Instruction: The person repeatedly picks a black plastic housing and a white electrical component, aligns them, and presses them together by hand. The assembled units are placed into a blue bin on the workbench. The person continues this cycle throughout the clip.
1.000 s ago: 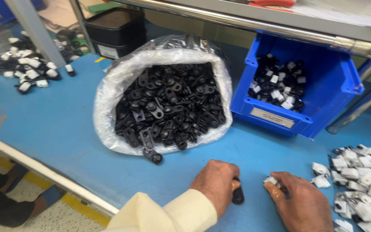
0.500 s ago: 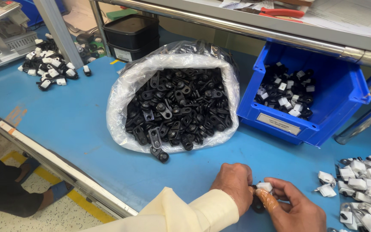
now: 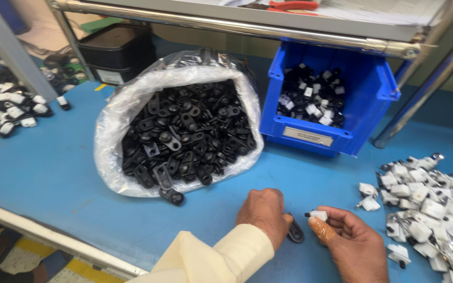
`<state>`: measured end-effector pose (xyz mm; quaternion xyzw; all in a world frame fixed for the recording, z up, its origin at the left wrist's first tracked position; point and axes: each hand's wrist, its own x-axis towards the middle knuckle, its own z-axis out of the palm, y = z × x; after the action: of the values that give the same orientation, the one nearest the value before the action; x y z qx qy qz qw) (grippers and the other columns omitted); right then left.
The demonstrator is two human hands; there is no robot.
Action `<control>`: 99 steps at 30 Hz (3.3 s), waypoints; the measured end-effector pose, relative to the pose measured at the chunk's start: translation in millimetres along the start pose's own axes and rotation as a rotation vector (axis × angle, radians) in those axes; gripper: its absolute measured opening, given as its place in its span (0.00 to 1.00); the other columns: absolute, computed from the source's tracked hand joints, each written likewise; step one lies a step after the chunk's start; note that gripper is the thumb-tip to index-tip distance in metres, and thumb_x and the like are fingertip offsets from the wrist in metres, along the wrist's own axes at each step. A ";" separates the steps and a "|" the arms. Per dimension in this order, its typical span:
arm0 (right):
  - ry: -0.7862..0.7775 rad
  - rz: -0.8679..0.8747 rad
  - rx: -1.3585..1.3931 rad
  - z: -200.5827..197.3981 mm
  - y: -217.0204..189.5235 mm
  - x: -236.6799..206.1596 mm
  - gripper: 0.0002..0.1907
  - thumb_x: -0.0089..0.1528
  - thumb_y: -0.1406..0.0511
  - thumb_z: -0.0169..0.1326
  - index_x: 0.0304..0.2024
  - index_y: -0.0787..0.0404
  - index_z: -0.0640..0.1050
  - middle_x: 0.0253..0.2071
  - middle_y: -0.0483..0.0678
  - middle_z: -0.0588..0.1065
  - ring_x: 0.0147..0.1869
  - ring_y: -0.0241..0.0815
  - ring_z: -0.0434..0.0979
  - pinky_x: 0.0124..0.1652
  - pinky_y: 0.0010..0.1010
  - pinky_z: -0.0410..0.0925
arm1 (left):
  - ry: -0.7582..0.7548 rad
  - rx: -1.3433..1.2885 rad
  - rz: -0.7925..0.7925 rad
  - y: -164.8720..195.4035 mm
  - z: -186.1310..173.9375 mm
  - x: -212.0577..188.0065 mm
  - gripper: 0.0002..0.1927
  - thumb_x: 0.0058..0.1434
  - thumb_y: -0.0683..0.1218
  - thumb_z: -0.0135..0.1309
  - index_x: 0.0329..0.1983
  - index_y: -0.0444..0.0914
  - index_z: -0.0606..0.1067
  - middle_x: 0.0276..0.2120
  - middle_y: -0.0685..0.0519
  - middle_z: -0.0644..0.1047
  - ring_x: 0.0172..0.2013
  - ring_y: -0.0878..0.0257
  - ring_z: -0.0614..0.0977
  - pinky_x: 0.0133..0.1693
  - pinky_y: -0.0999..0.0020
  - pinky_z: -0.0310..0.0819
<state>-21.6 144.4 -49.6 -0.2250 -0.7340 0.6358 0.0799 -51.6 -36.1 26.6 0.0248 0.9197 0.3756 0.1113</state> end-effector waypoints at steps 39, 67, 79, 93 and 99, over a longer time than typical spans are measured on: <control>0.042 -0.561 -0.582 11.7 -18.3 -21.3 0.18 0.51 0.62 0.70 0.44 0.52 0.84 0.37 0.43 0.83 0.38 0.36 0.84 0.37 0.29 0.77 | -0.389 -0.302 -0.154 2.1 2.6 27.8 0.10 0.66 0.40 0.46 0.38 0.29 0.78 0.26 0.42 0.82 0.22 0.56 0.85 0.22 0.68 0.81; -0.299 -0.133 -0.451 4.1 -36.0 21.4 0.19 0.55 0.69 0.67 0.49 0.55 0.83 0.31 0.47 0.78 0.29 0.33 0.76 0.31 0.25 0.73 | -0.303 -0.370 -0.076 -16.3 14.4 2.2 0.08 0.63 0.42 0.60 0.36 0.31 0.75 0.28 0.47 0.82 0.23 0.61 0.85 0.19 0.70 0.79; -0.385 0.042 -0.297 -3.3 -14.7 40.7 0.13 0.63 0.68 0.58 0.50 0.58 0.84 0.34 0.47 0.82 0.30 0.33 0.71 0.30 0.26 0.67 | -0.397 -0.401 -0.168 -1.2 13.2 21.0 0.08 0.66 0.40 0.58 0.35 0.29 0.76 0.27 0.45 0.81 0.24 0.58 0.86 0.21 0.70 0.81; -0.276 -0.318 -0.657 7.1 -43.9 13.8 0.14 0.57 0.66 0.64 0.47 0.59 0.84 0.30 0.45 0.77 0.30 0.37 0.76 0.35 0.30 0.72 | -0.171 -0.228 -0.131 18.2 12.4 5.3 0.10 0.66 0.43 0.55 0.32 0.33 0.80 0.25 0.45 0.83 0.23 0.60 0.86 0.28 0.68 0.82; -0.444 -0.034 -0.530 2.7 -56.0 24.3 0.13 0.62 0.66 0.60 0.49 0.61 0.80 0.29 0.48 0.76 0.23 0.37 0.77 0.23 0.32 0.72 | -0.095 -0.325 -0.216 18.3 17.3 -3.3 0.11 0.63 0.38 0.59 0.46 0.33 0.71 0.32 0.47 0.80 0.27 0.57 0.88 0.31 0.62 0.84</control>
<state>-57.1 147.4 0.1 -0.0817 -0.8767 0.4551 -0.1326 -45.1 -11.5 28.0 -0.0745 0.8381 0.5033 0.1969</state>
